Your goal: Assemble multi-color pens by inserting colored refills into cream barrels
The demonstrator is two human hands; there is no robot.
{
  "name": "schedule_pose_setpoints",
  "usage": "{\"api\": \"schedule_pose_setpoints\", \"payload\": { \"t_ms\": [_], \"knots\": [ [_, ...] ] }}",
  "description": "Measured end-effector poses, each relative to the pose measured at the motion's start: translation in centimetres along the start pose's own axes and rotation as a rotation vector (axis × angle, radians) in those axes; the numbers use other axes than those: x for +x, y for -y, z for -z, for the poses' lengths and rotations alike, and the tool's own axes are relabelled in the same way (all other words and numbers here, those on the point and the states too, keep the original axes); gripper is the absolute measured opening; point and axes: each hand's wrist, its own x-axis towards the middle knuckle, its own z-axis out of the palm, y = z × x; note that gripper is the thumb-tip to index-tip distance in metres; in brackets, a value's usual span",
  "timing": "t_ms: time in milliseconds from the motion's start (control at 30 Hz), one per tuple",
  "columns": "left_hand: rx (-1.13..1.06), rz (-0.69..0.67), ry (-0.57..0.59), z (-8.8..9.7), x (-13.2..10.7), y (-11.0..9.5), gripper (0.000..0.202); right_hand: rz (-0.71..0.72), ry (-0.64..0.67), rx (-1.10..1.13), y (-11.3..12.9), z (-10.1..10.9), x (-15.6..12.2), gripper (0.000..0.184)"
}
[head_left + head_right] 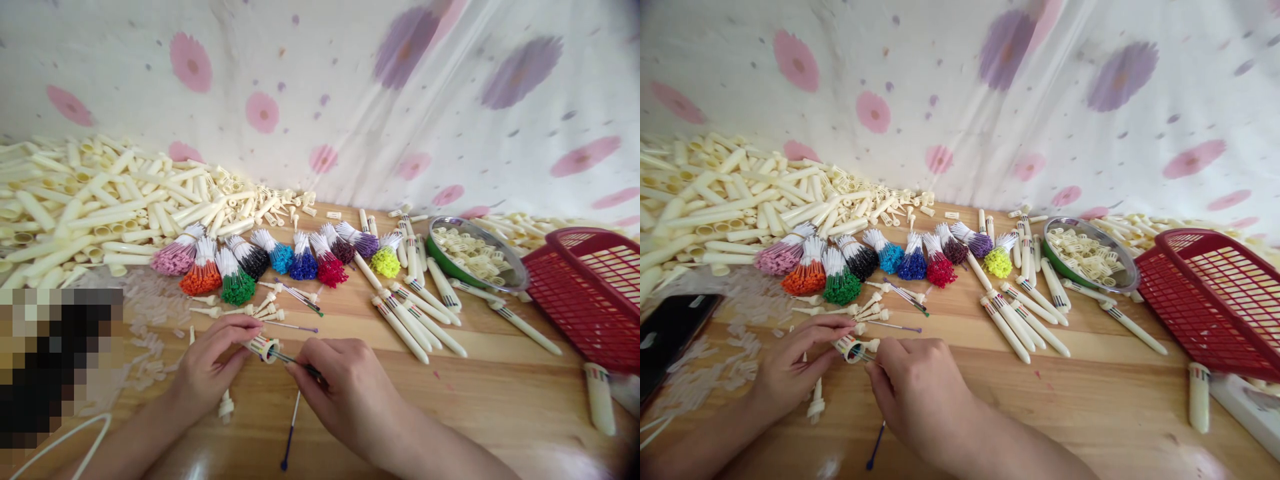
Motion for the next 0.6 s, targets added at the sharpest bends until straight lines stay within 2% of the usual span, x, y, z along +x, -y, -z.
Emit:
{"api": "schedule_pose_setpoints", "payload": {
  "t_ms": [167,233,333,467,600],
  "knots": [
    [-0.076,0.147,-0.023,-0.1,-0.1,0.3,0.018,-0.104,0.125,0.008,-0.8,1.5,0.6,0.015],
    [-0.161,0.199,-0.058,-0.1,0.0,0.5,0.012,-0.172,0.204,-0.030,-1.6,2.5,1.1,0.010],
    [-0.275,0.244,-0.134,-0.1,0.0,0.7,0.008,-0.185,0.292,-0.143,-3.3,3.1,1.5,0.006],
    [-0.329,0.260,-0.184,0.1,0.0,0.9,0.011,-0.169,0.385,-0.378,-5.7,1.7,1.8,0.002],
    [-0.288,0.276,-0.168,0.3,-0.2,0.9,0.012,-0.222,0.471,-0.521,-7.1,0.1,1.9,0.006]
  ]
}}
